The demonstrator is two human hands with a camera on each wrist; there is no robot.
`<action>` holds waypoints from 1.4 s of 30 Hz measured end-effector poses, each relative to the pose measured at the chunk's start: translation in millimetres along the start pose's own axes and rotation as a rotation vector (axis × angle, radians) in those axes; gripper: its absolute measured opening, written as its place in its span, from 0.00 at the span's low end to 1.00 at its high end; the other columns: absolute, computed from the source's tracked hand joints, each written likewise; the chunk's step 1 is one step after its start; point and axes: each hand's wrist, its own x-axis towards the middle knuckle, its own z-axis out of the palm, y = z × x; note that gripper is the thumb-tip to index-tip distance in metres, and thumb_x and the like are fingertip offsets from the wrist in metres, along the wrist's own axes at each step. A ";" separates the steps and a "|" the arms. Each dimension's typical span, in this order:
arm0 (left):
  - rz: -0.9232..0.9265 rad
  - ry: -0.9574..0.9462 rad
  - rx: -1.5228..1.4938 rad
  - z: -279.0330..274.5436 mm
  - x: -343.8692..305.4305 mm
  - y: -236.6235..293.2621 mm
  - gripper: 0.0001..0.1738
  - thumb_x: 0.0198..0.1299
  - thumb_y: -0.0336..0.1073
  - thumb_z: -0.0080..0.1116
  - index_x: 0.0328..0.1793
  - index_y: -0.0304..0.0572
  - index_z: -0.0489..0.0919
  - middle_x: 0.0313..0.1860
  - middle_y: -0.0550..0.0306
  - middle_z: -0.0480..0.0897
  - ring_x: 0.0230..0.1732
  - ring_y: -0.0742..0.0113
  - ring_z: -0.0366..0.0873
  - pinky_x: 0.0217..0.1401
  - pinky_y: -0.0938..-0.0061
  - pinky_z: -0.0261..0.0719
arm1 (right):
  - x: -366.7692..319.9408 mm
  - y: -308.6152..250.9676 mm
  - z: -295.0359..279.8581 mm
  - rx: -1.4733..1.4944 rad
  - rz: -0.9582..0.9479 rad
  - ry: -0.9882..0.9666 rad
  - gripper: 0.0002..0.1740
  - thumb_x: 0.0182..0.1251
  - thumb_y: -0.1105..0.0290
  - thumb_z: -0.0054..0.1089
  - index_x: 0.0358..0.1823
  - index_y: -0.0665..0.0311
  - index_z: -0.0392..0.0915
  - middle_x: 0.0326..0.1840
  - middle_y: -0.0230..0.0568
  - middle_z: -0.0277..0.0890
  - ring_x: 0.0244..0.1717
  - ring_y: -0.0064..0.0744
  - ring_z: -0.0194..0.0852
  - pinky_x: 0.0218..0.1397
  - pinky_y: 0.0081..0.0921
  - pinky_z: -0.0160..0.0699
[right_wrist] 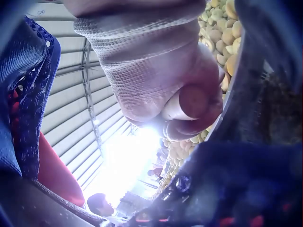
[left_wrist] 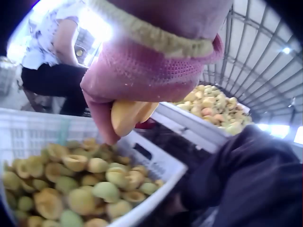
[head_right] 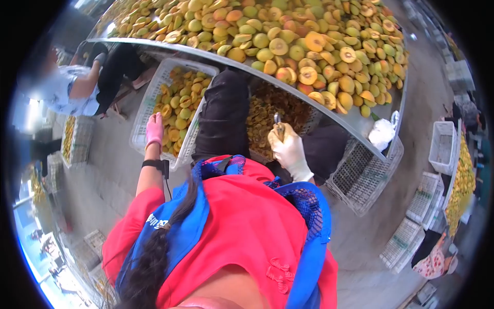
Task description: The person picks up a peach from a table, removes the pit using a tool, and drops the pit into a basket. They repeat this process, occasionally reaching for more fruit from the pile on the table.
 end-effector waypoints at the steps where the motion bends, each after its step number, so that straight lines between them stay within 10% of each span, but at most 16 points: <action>1: 0.046 0.036 -0.093 3.2 0.9 9.2 0.31 0.72 0.56 0.53 0.66 0.37 0.79 0.63 0.39 0.81 0.67 0.43 0.76 0.71 0.56 0.71 | 1.5 2.3 -0.7 -0.048 -0.009 0.020 0.08 0.71 0.72 0.62 0.45 0.67 0.75 0.23 0.25 0.69 0.19 0.13 0.63 0.21 0.20 0.64; 8: 0.883 -0.035 -0.238 41.5 -23.1 246.4 0.23 0.68 0.44 0.62 0.64 0.37 0.79 0.60 0.43 0.83 0.61 0.46 0.80 0.66 0.60 0.76 | 1.0 0.3 0.1 -0.117 0.004 0.049 0.10 0.68 0.69 0.64 0.43 0.67 0.75 0.24 0.29 0.72 0.22 0.17 0.68 0.25 0.23 0.69; 15: 0.752 -0.345 0.194 132.4 -37.9 388.4 0.38 0.64 0.66 0.57 0.64 0.40 0.77 0.61 0.38 0.82 0.60 0.43 0.81 0.62 0.54 0.77 | -2.6 10.3 -10.9 -0.262 -0.035 0.134 0.13 0.66 0.66 0.64 0.43 0.68 0.76 0.30 0.44 0.80 0.31 0.38 0.81 0.39 0.33 0.78; 22: 0.797 -0.070 0.065 213.4 -32.9 385.9 0.31 0.53 0.56 0.70 0.55 0.44 0.76 0.52 0.43 0.82 0.55 0.44 0.81 0.54 0.51 0.80 | -4.9 18.3 -20.9 -0.291 -0.059 0.197 0.12 0.67 0.65 0.63 0.42 0.67 0.75 0.28 0.49 0.79 0.31 0.46 0.82 0.39 0.37 0.79; 27: 0.741 -0.333 -0.123 186.1 -49.9 393.6 0.44 0.54 0.50 0.70 0.75 0.42 0.64 0.63 0.36 0.79 0.63 0.40 0.78 0.64 0.54 0.76 | 0.5 22.0 -22.7 -0.320 -0.085 0.193 0.14 0.67 0.64 0.64 0.43 0.69 0.75 0.28 0.49 0.79 0.30 0.46 0.81 0.39 0.38 0.79; 30: 0.673 -0.412 -0.438 191.6 -46.5 378.7 0.40 0.61 0.44 0.70 0.77 0.41 0.65 0.59 0.45 0.82 0.57 0.55 0.82 0.57 0.62 0.80 | 0.7 21.2 -24.3 -0.275 -0.082 0.176 0.12 0.68 0.65 0.63 0.42 0.68 0.76 0.27 0.47 0.78 0.29 0.45 0.80 0.38 0.37 0.78; 33: 0.138 -1.011 -1.043 126.8 -67.9 376.3 0.31 0.66 0.36 0.67 0.72 0.41 0.68 0.55 0.57 0.83 0.48 0.70 0.83 0.41 0.75 0.80 | -2.3 13.5 -23.0 -0.247 -0.104 0.143 0.09 0.68 0.67 0.62 0.42 0.66 0.76 0.26 0.43 0.76 0.27 0.41 0.79 0.36 0.34 0.77; 36: 0.059 -1.089 -1.307 90.6 -90.3 364.1 0.30 0.64 0.33 0.66 0.69 0.42 0.67 0.52 0.54 0.83 0.50 0.63 0.85 0.41 0.74 0.80 | -5.4 -2.7 -17.2 -0.053 -0.088 0.109 0.10 0.70 0.67 0.63 0.43 0.65 0.75 0.25 0.30 0.71 0.23 0.21 0.68 0.28 0.24 0.71; 42: 0.239 -1.355 -1.374 54.4 -122.0 348.4 0.29 0.63 0.34 0.65 0.69 0.41 0.72 0.56 0.47 0.82 0.51 0.58 0.82 0.49 0.72 0.81 | -6.6 -48.2 -0.9 -0.023 -0.182 0.067 0.09 0.70 0.68 0.63 0.43 0.65 0.73 0.24 0.31 0.72 0.22 0.18 0.69 0.25 0.24 0.70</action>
